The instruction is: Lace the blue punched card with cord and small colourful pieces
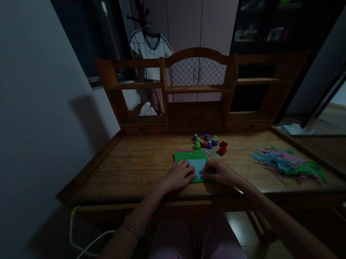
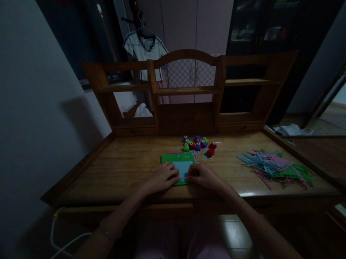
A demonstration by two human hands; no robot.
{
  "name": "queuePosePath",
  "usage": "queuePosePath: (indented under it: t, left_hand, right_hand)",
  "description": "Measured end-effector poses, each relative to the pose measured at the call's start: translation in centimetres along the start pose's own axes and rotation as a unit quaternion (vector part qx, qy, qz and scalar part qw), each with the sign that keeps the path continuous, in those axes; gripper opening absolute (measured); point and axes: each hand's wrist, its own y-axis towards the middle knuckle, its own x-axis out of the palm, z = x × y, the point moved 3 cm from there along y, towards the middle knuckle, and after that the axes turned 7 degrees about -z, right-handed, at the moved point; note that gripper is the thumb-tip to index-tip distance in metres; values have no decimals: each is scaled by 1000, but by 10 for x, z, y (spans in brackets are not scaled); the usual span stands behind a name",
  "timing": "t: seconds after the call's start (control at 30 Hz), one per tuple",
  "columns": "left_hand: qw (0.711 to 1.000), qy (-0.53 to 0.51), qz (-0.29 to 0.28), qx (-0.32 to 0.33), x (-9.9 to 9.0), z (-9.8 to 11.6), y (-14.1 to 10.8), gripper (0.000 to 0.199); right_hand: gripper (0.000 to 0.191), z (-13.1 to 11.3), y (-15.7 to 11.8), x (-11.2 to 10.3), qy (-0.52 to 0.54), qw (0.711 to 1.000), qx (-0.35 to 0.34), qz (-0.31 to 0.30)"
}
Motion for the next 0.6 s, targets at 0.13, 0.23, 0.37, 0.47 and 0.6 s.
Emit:
queuePosePath:
  t: [0.13,0.23,0.37,0.47,0.6]
  left_hand:
    - [1000,-1,-13,5,-1,-1,1,24]
    - [1000,-7,-23,15,-3,-2,3,23]
    - [999,-21,-46,18,-6,-1,5,21]
    - [997,-39,-61,4,-10,-2,8,19]
    - [990,-87,-110,-23,-13,-10,18,20]
  right_hand:
    - [25,2,1,1,-4,1000,8,3]
    - [25,3,2,1,-7,1000,7,2]
    - [24,2,2,0,-14,1000,3,-5]
    - [24,2,2,0,-13,1000,6,-7]
    - [25,0,1,-1,-19,1000,8,-2]
